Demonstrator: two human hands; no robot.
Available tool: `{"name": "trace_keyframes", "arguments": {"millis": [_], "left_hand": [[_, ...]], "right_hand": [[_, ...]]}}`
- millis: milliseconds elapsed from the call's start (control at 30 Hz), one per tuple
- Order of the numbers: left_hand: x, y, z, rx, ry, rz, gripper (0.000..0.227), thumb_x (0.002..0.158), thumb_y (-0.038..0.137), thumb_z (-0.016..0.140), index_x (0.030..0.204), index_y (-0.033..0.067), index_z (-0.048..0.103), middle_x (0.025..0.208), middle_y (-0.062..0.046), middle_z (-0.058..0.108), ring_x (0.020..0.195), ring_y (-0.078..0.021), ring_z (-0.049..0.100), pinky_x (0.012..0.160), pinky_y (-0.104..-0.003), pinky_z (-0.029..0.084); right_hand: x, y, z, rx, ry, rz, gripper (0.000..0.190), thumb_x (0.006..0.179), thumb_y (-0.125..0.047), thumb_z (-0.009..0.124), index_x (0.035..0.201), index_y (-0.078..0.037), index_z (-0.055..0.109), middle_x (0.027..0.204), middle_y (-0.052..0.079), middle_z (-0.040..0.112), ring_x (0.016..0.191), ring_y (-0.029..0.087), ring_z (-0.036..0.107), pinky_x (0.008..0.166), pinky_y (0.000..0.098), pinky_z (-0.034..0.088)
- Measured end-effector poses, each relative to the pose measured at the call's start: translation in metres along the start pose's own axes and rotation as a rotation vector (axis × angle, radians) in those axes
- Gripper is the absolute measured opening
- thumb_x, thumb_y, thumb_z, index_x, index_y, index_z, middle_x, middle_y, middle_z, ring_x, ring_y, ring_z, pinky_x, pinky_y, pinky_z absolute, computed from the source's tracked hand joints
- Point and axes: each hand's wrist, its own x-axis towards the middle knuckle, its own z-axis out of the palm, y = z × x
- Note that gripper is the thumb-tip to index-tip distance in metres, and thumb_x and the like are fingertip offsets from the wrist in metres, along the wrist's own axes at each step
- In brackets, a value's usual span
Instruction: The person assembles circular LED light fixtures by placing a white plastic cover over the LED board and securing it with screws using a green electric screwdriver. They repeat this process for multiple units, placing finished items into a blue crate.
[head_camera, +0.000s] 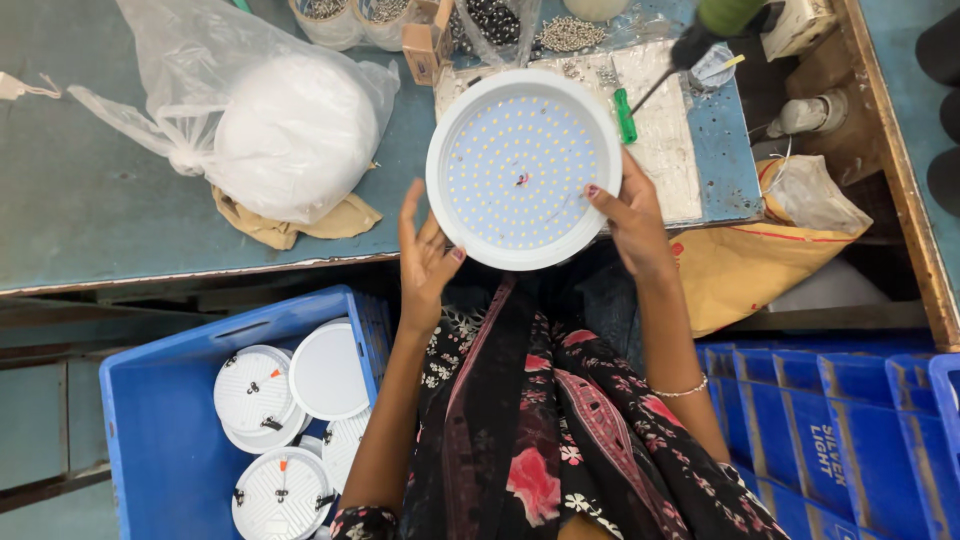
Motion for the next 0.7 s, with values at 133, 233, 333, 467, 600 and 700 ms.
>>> {"name": "trace_keyframes", "arguments": {"millis": [133, 233, 333, 467, 600, 700], "left_hand": [[0.014, 0.009, 0.017, -0.124, 0.012, -0.025, 0.092, 0.107, 0.048, 0.051, 0.169, 0.0117, -0.007, 0.172, -0.023, 0.024, 0.159, -0.0275, 0.030, 0.131, -0.044, 0.023], [0.026, 0.000, 0.025, -0.398, 0.072, -0.119, 0.095, 0.103, 0.066, 0.038, 0.171, 0.0141, -0.004, 0.177, -0.013, 0.010, 0.163, -0.0221, 0.016, 0.131, -0.041, 0.014], [0.044, -0.017, 0.019, -0.733, 0.132, -0.201, 0.091, 0.102, 0.065, 0.038, 0.169, 0.0108, 0.011, 0.172, -0.017, 0.021, 0.157, -0.0271, 0.024, 0.127, -0.046, 0.021], [0.062, -0.044, 0.005, -0.789, 0.113, -0.254, 0.074, 0.101, 0.024, 0.060, 0.166, 0.0067, 0.027, 0.156, -0.023, 0.041, 0.143, -0.0293, 0.044, 0.125, -0.046, 0.033], [0.072, -0.062, 0.008, -0.667, 0.140, -0.296, 0.083, 0.090, -0.011, 0.063, 0.164, 0.0079, 0.032, 0.130, -0.020, 0.058, 0.113, -0.0219, 0.060, 0.107, -0.039, 0.049], [0.075, -0.060, 0.005, -0.522, 0.230, -0.388, 0.079, 0.082, -0.013, 0.062, 0.153, 0.0082, 0.034, 0.122, -0.016, 0.065, 0.107, -0.0200, 0.068, 0.096, -0.035, 0.058]], "right_hand": [[0.002, -0.028, 0.003, -0.148, -0.065, -0.131, 0.068, 0.098, -0.001, 0.065, 0.159, 0.004, 0.035, 0.149, 0.012, 0.055, 0.137, 0.018, 0.053, 0.119, 0.0337, 0.041], [-0.012, -0.049, 0.010, -0.420, -0.127, -0.278, 0.062, 0.100, 0.003, 0.060, 0.158, -0.002, 0.039, 0.150, 0.010, 0.055, 0.140, 0.019, 0.051, 0.121, 0.0350, 0.039], [-0.029, -0.063, 0.016, -0.735, -0.182, -0.339, 0.061, 0.091, 0.013, 0.053, 0.147, -0.011, 0.055, 0.141, 0.007, 0.065, 0.137, 0.022, 0.057, 0.120, 0.0393, 0.041], [-0.039, -0.061, 0.022, -1.145, -0.338, -0.519, 0.073, 0.073, 0.020, 0.048, 0.134, -0.016, 0.066, 0.141, 0.004, 0.066, 0.143, 0.026, 0.054, 0.121, 0.0460, 0.036], [-0.048, -0.042, 0.025, -1.218, -0.335, -0.501, 0.075, 0.070, 0.018, 0.049, 0.134, -0.016, 0.065, 0.141, 0.005, 0.065, 0.142, 0.025, 0.053, 0.118, 0.0464, 0.036], [-0.055, -0.034, 0.027, -1.185, -0.398, -0.449, 0.064, 0.074, 0.008, 0.060, 0.133, -0.015, 0.065, 0.143, 0.007, 0.061, 0.141, 0.028, 0.049, 0.116, 0.0505, 0.031]]}}
